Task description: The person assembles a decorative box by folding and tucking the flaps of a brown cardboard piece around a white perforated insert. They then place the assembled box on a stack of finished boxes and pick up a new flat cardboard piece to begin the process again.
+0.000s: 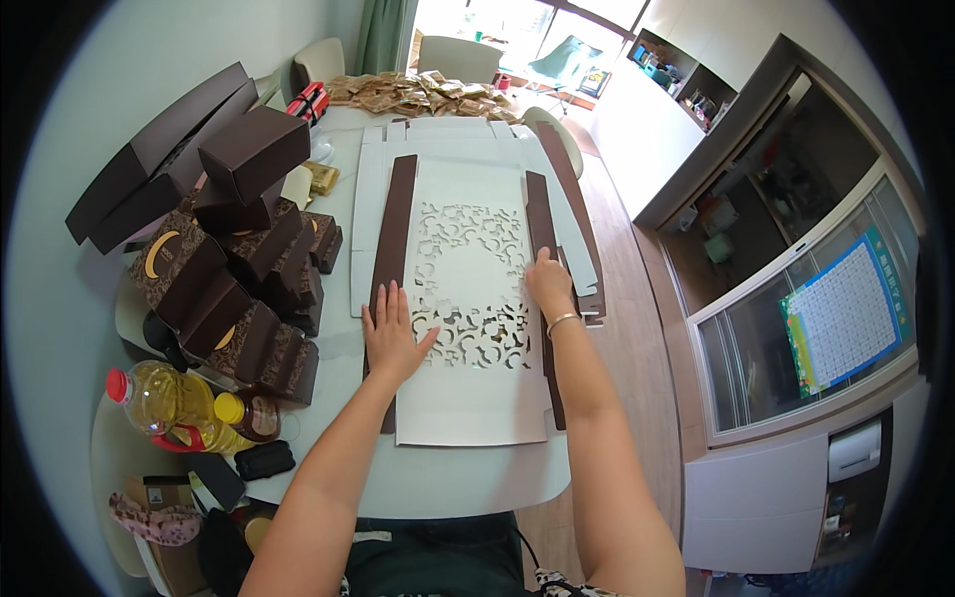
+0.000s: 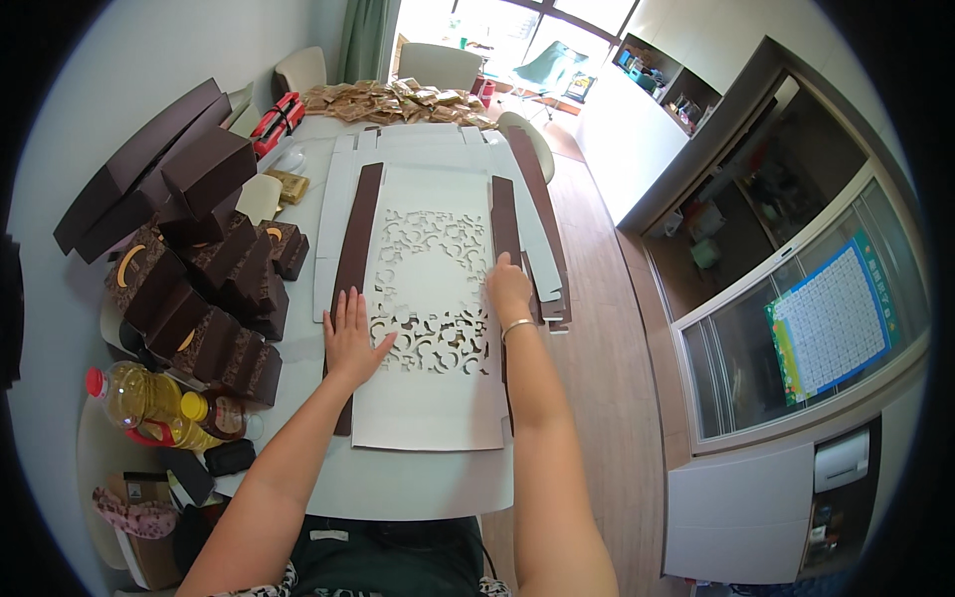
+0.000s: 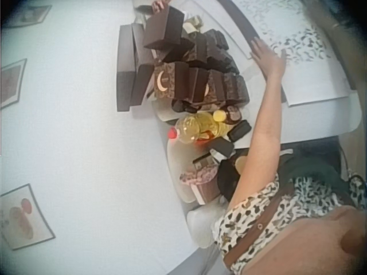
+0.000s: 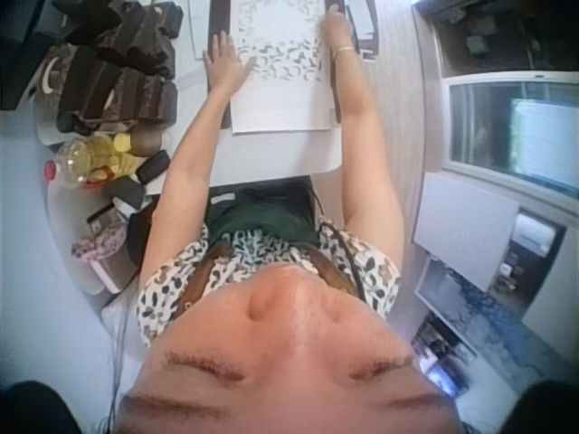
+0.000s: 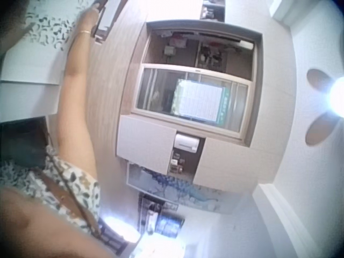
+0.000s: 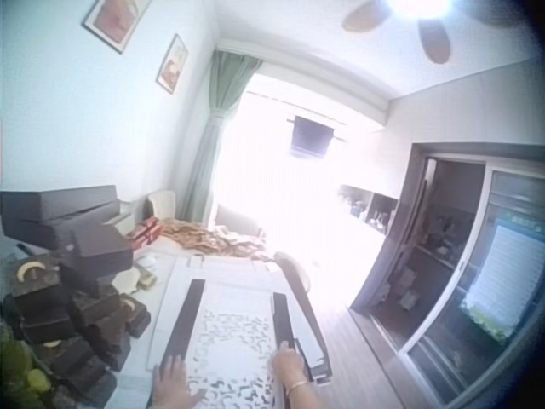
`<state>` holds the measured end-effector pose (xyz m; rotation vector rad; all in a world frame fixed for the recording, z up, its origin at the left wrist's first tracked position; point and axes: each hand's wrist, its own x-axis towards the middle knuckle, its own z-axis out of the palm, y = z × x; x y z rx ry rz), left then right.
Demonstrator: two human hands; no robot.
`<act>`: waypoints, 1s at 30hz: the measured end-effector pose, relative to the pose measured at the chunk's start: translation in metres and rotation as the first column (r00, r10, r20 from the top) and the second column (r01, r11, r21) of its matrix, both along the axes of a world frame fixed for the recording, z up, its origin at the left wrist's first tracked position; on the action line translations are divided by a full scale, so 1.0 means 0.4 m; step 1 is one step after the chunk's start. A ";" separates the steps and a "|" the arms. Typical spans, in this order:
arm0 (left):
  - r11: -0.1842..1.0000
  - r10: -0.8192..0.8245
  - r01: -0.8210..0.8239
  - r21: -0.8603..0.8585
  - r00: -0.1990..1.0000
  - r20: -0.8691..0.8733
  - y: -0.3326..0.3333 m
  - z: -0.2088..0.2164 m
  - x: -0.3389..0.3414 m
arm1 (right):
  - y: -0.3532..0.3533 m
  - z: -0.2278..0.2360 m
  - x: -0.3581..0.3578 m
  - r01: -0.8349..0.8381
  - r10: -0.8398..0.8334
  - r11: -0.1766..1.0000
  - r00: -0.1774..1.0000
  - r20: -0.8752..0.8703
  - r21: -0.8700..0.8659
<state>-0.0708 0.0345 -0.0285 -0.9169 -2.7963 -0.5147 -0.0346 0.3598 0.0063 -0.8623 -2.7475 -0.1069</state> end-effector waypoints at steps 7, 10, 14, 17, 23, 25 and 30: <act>1.000 -0.010 0.010 0.020 1.000 0.011 0.001 0.006 0.004 | 0.045 0.014 -0.077 0.111 -0.119 0.992 0.984 0.131 0.067; 1.000 -0.002 0.002 0.023 1.000 0.003 -0.005 0.001 0.000 | 0.019 0.036 -0.118 0.111 -0.121 0.991 0.980 0.157 0.072; 0.999 -0.012 0.012 0.052 1.000 0.007 -0.002 0.002 -0.001 | 0.075 -0.021 -0.125 -0.073 0.077 0.983 0.997 -0.016 0.167; 0.998 -0.025 0.025 0.055 1.000 0.000 0.010 0.005 0.002 | 0.126 -0.065 -0.123 -0.189 0.196 0.977 0.979 -0.062 0.096; 1.000 0.009 -0.009 0.001 0.999 0.046 -0.001 0.020 0.003 | 0.088 -0.078 -0.160 -0.159 0.160 0.979 0.987 -0.003 0.127; 1.000 0.004 -0.004 0.020 1.000 0.027 0.002 0.019 0.004 | 0.087 -0.085 -0.170 -0.137 0.141 0.973 0.990 -0.007 0.188; 1.000 0.003 -0.003 0.004 1.000 0.017 0.006 0.016 0.006 | 0.082 -0.089 -0.175 -0.102 0.107 0.983 0.994 -0.028 0.155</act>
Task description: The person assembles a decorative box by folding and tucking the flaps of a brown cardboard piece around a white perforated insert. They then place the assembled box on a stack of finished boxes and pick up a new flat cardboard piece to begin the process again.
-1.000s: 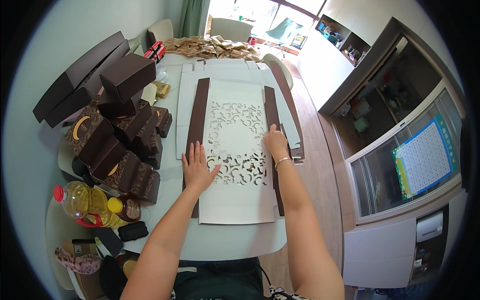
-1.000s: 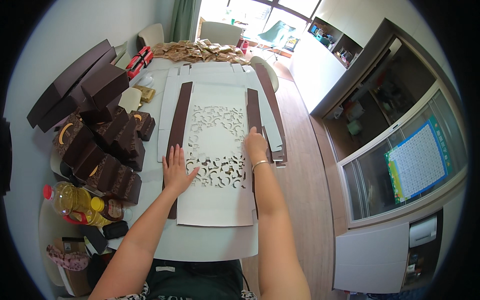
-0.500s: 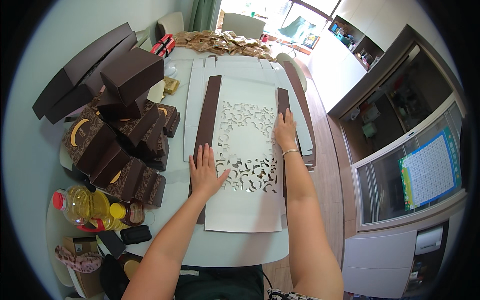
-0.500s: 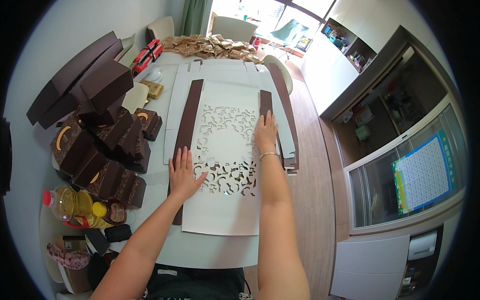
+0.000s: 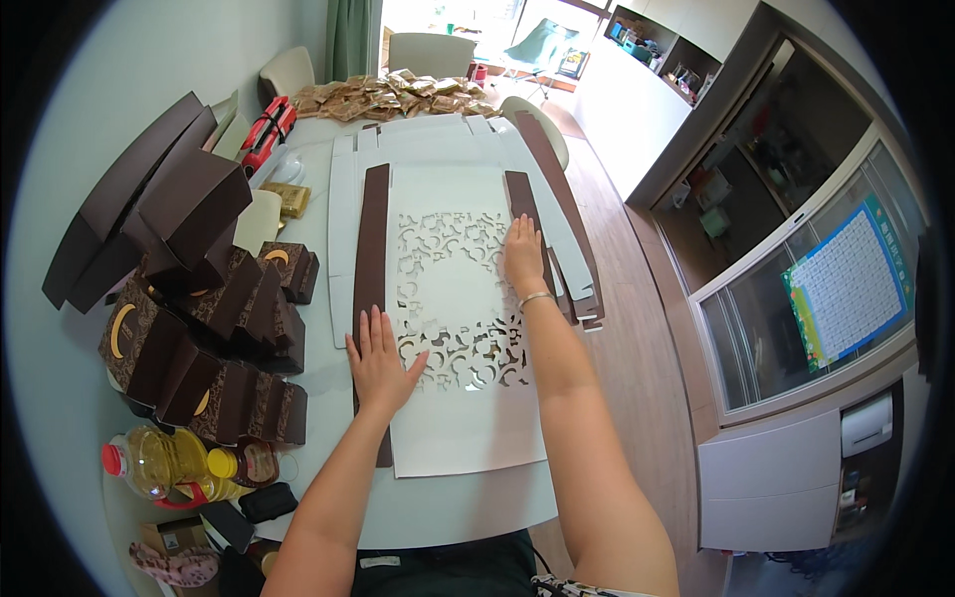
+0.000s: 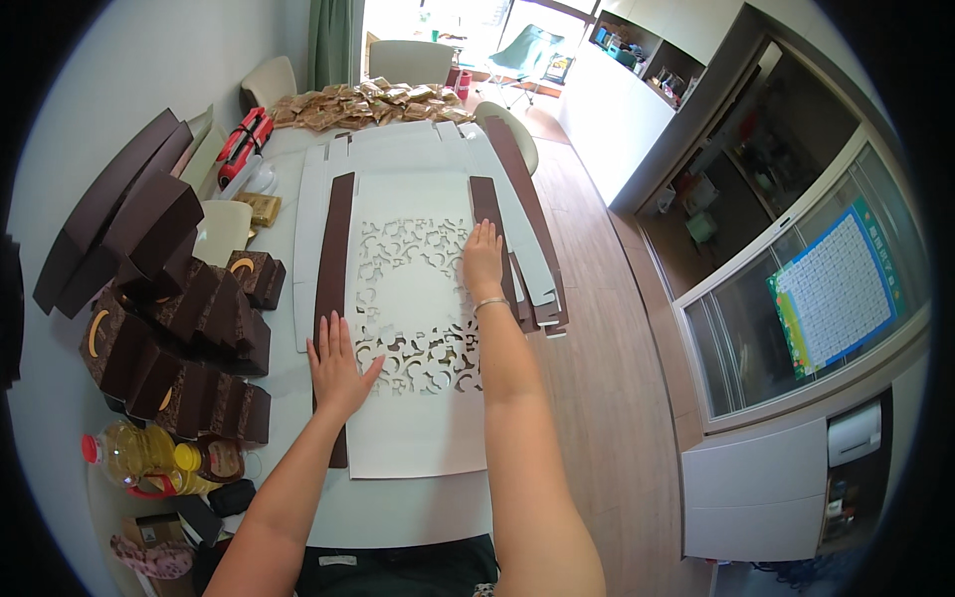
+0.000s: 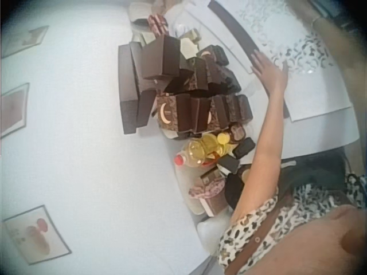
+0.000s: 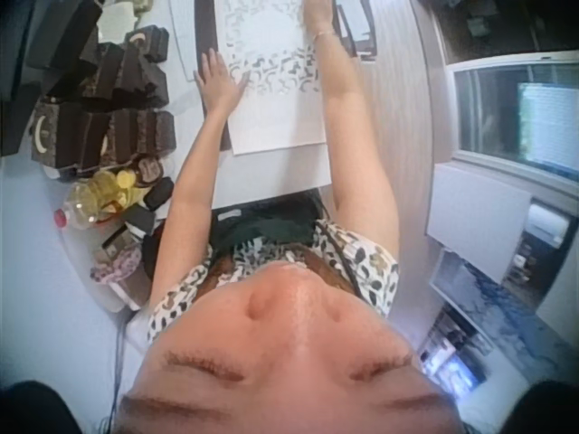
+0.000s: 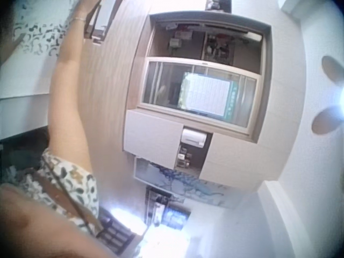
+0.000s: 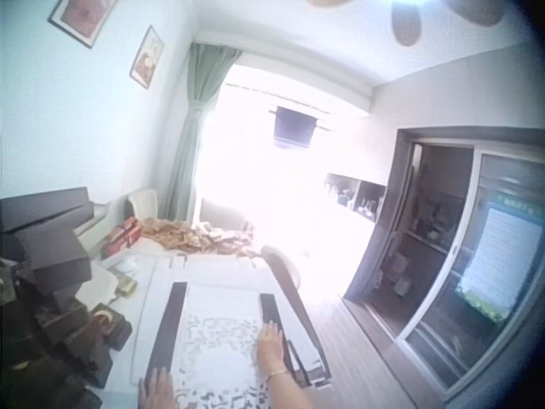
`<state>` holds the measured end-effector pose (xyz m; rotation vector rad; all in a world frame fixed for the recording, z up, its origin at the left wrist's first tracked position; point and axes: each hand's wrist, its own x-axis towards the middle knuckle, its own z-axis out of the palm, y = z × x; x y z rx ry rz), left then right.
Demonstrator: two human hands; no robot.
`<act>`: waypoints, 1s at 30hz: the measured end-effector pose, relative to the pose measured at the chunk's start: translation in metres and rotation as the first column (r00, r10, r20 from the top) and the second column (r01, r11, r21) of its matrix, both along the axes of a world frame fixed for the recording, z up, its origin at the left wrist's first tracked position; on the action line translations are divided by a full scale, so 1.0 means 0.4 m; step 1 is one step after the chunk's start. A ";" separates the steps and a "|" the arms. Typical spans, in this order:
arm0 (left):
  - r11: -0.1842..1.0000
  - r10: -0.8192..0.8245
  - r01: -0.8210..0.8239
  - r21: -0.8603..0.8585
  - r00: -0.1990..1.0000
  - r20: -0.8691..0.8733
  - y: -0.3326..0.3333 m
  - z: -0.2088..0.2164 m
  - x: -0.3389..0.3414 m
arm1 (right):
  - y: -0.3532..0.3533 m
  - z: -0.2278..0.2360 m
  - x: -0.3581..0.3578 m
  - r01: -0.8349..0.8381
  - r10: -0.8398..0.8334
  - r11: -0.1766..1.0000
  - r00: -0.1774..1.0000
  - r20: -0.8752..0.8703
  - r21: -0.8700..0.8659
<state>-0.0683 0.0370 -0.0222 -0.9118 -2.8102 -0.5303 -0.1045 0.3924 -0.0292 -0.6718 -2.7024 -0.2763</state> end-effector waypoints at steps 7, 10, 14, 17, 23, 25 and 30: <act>1.000 0.021 -0.021 -0.012 1.000 0.006 0.000 0.008 0.001 | -0.030 0.013 0.051 0.057 -0.074 0.978 0.994 -0.075 -0.201; 1.000 0.018 -0.018 -0.003 1.000 -0.004 0.001 0.002 0.002 | -0.029 0.018 0.064 0.107 -0.119 0.973 0.992 -0.049 -0.207; 1.000 0.020 -0.020 -0.013 1.000 0.014 0.009 0.005 0.007 | -0.024 0.006 0.055 0.112 -0.118 0.986 0.992 -0.043 -0.123; 0.999 0.026 -0.025 -0.028 1.000 0.018 0.012 0.005 0.009 | -0.032 -0.004 0.049 0.115 -0.122 0.991 0.988 -0.092 -0.073; 0.998 0.041 -0.040 -0.039 0.999 0.004 0.008 -0.008 0.008 | -0.043 0.004 0.083 0.034 -0.043 0.989 0.997 -0.060 -0.145; 0.998 0.041 -0.041 -0.037 0.999 -0.003 0.008 -0.009 0.007 | -0.042 0.002 0.107 0.009 -0.016 0.986 0.999 -0.039 -0.164; 0.999 0.034 -0.034 -0.041 0.999 -0.004 0.007 -0.006 0.008 | -0.055 -0.009 0.142 -0.010 0.001 0.989 0.998 -0.060 -0.150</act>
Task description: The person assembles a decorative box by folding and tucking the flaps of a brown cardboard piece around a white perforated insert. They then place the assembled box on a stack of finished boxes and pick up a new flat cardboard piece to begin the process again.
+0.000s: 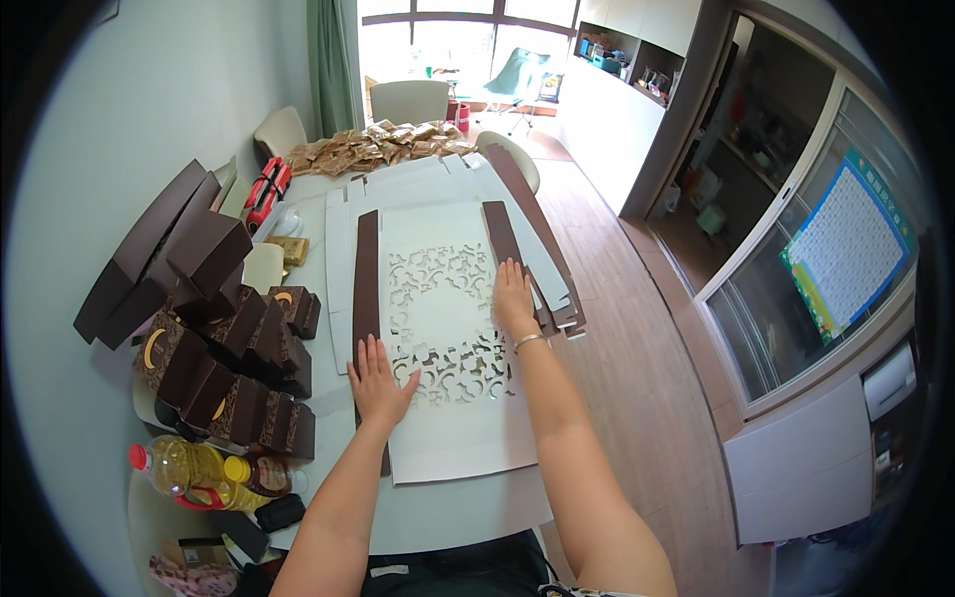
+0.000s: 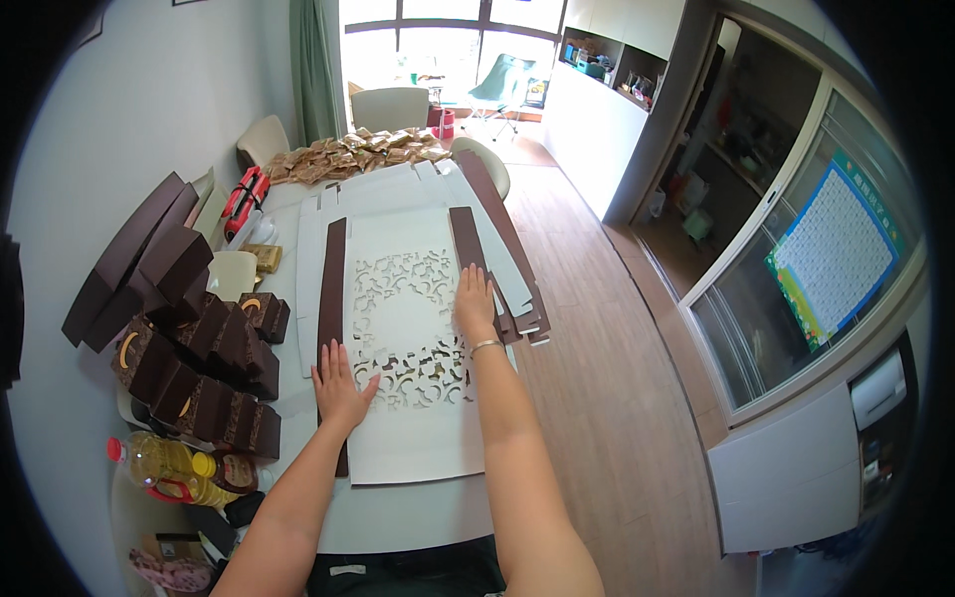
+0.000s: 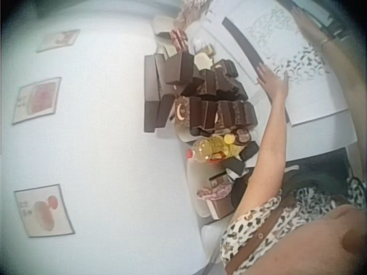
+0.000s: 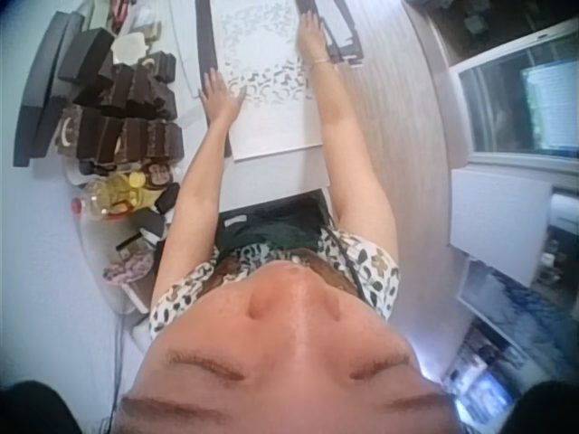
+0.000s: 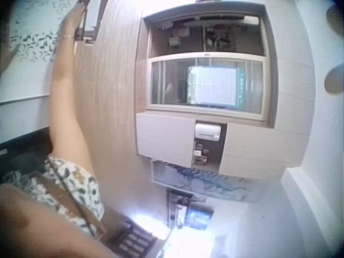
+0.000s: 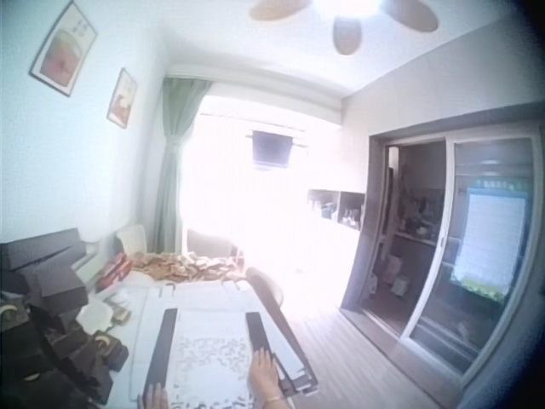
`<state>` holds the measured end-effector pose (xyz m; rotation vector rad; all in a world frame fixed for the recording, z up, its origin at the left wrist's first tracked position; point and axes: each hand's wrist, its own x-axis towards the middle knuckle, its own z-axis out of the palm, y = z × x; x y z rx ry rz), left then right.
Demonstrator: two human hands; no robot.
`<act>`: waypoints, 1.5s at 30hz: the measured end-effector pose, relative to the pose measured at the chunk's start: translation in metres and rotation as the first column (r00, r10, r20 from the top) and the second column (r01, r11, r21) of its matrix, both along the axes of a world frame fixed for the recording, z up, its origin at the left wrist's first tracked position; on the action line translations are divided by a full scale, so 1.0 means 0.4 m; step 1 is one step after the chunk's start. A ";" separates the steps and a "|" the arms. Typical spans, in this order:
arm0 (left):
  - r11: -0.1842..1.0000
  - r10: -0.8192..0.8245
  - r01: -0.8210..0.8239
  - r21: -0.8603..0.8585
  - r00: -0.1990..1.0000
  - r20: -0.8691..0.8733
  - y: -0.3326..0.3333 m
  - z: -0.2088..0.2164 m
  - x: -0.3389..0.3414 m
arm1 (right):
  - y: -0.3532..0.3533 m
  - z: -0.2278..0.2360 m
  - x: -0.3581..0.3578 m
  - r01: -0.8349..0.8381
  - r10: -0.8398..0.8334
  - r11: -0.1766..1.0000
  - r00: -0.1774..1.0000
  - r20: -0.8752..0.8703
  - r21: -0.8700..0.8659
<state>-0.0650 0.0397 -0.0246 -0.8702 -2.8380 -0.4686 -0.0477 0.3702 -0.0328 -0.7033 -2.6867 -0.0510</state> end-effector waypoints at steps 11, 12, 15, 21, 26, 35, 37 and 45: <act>1.000 0.002 -0.002 -0.001 1.000 -0.023 0.002 -0.012 0.000 | -0.069 -0.001 0.019 0.093 -0.091 0.995 0.992 -0.088 0.024; 1.000 -0.002 0.002 0.007 0.999 -0.035 0.005 -0.008 -0.001 | -0.067 -0.005 0.024 0.091 -0.088 0.995 0.991 -0.097 0.034; 1.000 0.007 -0.007 -0.014 1.000 0.009 0.004 -0.001 0.005 | -0.051 -0.016 0.041 0.016 -0.016 1.000 0.996 -0.083 -0.004; 1.000 -0.011 0.012 0.013 1.000 -0.005 0.005 -0.010 -0.002 | -0.016 -0.017 0.055 -0.077 0.076 0.997 0.992 -0.102 -0.008; 0.999 -0.022 0.022 0.026 1.000 -0.021 0.003 -0.006 0.000 | -0.031 0.001 0.045 -0.115 0.122 0.991 0.988 -0.093 0.075; 0.999 -0.022 0.022 0.026 1.000 -0.007 0.015 0.007 0.007 | -0.047 -0.010 0.065 -0.043 0.034 0.997 0.991 -0.127 -0.067; 1.000 -0.011 0.011 0.020 1.000 -0.004 -0.005 0.001 0.008 | -0.099 -0.020 0.068 -0.004 -0.005 0.997 0.993 -0.116 -0.072; 1.000 -0.023 0.023 -0.016 1.000 0.015 0.019 0.000 0.005 | -0.037 -0.017 0.069 -0.008 0.019 0.999 0.946 -0.323 0.036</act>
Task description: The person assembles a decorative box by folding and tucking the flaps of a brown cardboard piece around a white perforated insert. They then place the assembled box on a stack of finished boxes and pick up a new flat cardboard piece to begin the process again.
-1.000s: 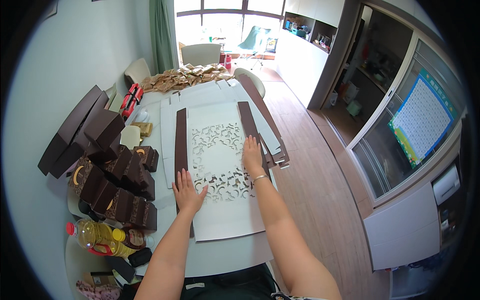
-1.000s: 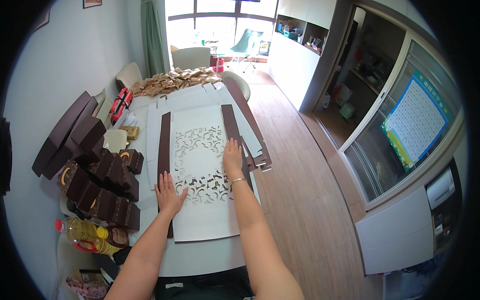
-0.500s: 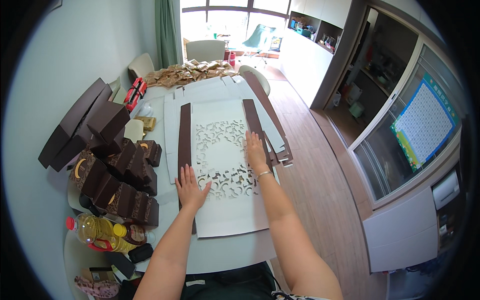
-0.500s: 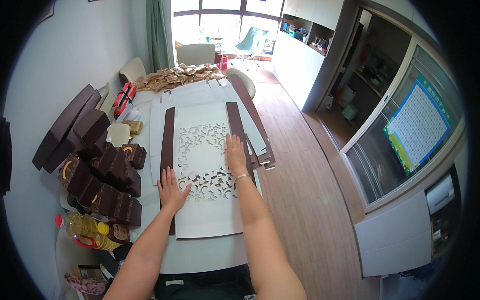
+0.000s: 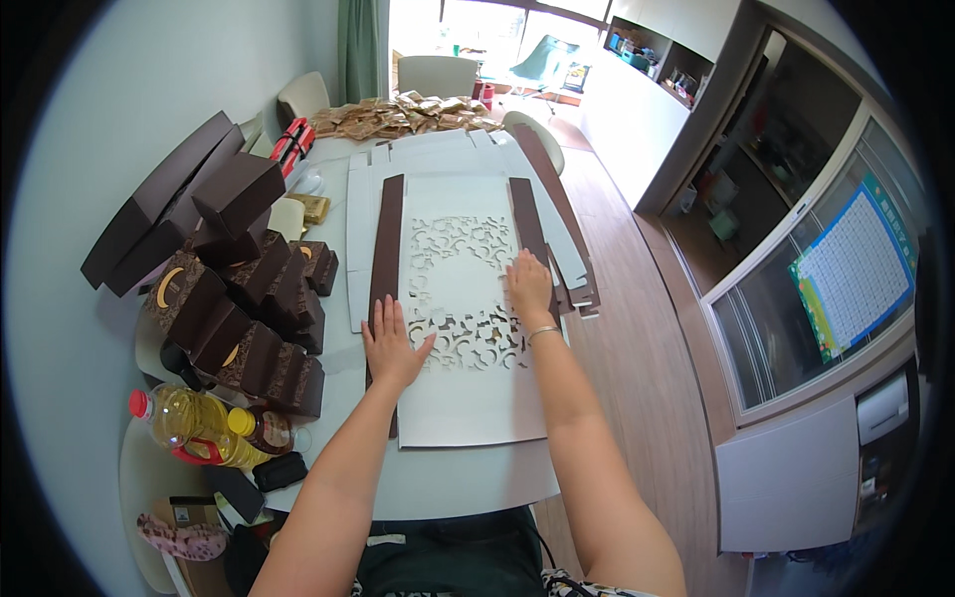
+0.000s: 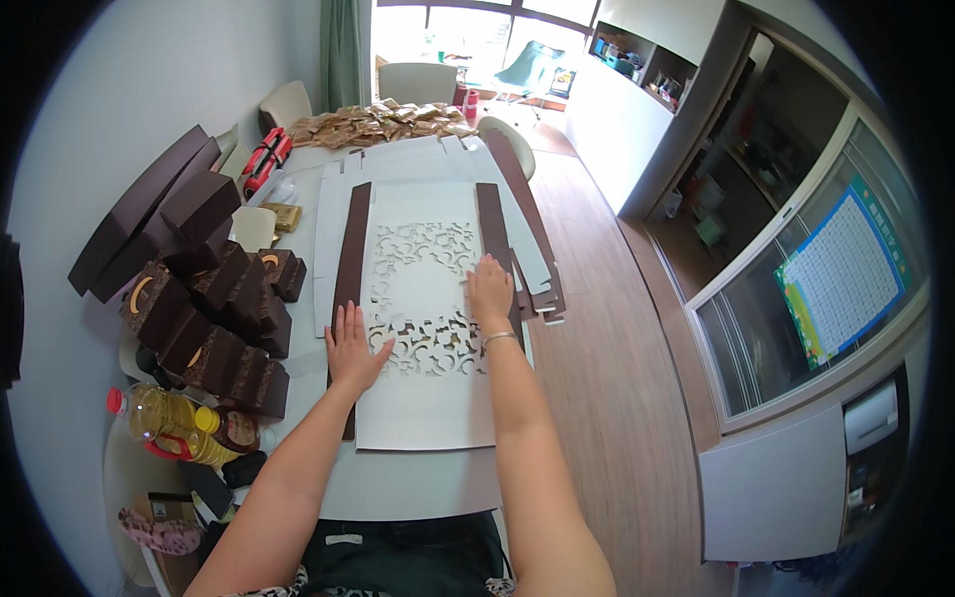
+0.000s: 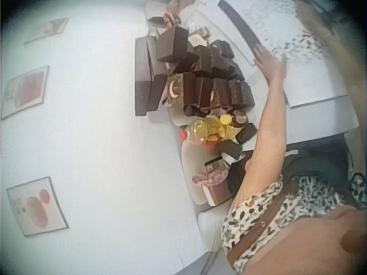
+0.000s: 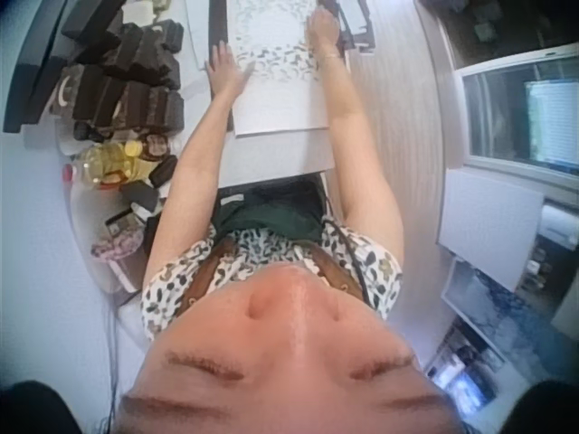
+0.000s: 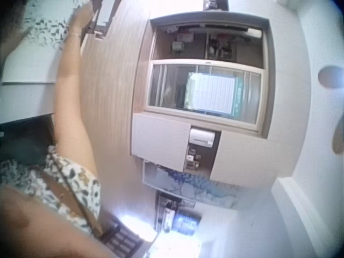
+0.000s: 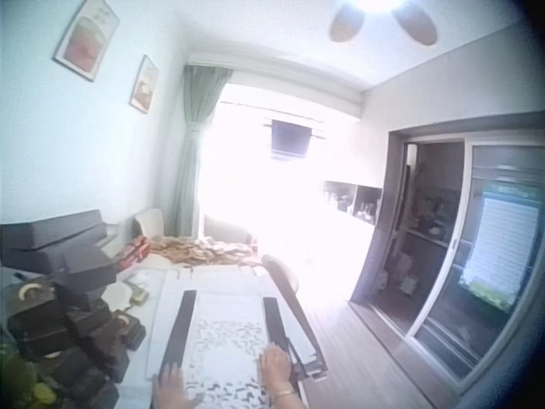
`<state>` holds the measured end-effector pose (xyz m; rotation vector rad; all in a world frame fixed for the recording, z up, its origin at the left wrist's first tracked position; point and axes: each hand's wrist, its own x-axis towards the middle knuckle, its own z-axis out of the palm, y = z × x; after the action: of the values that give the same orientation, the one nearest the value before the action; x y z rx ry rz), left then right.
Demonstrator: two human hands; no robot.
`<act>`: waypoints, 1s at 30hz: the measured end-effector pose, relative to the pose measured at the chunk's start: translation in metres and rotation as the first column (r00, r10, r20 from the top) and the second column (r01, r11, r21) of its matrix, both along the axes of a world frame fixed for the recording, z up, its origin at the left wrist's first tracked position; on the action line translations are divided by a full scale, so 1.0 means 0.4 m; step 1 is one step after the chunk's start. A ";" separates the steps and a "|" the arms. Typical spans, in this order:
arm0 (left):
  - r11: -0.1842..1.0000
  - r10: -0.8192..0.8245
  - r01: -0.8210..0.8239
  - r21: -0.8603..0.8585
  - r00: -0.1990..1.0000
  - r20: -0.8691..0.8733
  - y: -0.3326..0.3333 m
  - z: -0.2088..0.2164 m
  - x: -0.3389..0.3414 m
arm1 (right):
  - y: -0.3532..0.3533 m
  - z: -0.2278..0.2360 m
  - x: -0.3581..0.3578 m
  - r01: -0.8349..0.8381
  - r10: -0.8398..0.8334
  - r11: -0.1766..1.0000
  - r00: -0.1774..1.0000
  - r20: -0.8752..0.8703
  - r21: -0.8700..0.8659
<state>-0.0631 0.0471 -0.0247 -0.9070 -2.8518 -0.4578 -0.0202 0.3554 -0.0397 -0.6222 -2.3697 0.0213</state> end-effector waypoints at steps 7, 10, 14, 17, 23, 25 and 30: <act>0.999 0.026 -0.027 -0.027 0.999 -0.023 -0.023 -0.006 -0.016 | -0.008 0.076 -0.094 0.135 -0.159 0.981 0.970 0.184 0.137; 1.000 0.004 -0.004 0.010 1.000 -0.010 -0.018 -0.001 -0.011 | 0.044 0.077 -0.132 0.167 -0.176 0.982 0.977 0.118 0.085; 0.999 -0.001 0.002 0.034 1.000 -0.013 -0.024 0.001 -0.012 | 0.102 0.092 -0.183 0.173 -0.159 0.985 0.932 0.324 -0.015; 0.999 0.001 -0.001 0.036 1.000 0.005 -0.027 0.004 -0.013 | 0.118 0.097 -0.215 0.160 -0.148 0.987 0.913 0.380 0.000; 0.998 -0.011 0.010 0.064 1.000 0.005 -0.027 0.003 -0.016 | 0.117 0.086 -0.256 0.168 -0.218 0.971 0.916 0.336 0.172; 0.998 -0.005 0.005 0.069 1.000 0.003 -0.024 0.007 -0.016 | 0.116 0.081 -0.246 0.158 -0.189 0.980 0.923 0.335 0.117; 0.999 0.013 -0.014 0.044 1.000 0.009 -0.027 0.008 -0.017 | 0.076 0.065 -0.174 0.080 -0.087 0.996 0.958 0.273 0.036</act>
<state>-0.0698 0.0364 -0.0217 -0.8797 -2.8414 -0.5224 -0.0900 0.3857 -0.0137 -0.7544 -2.6026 -0.1403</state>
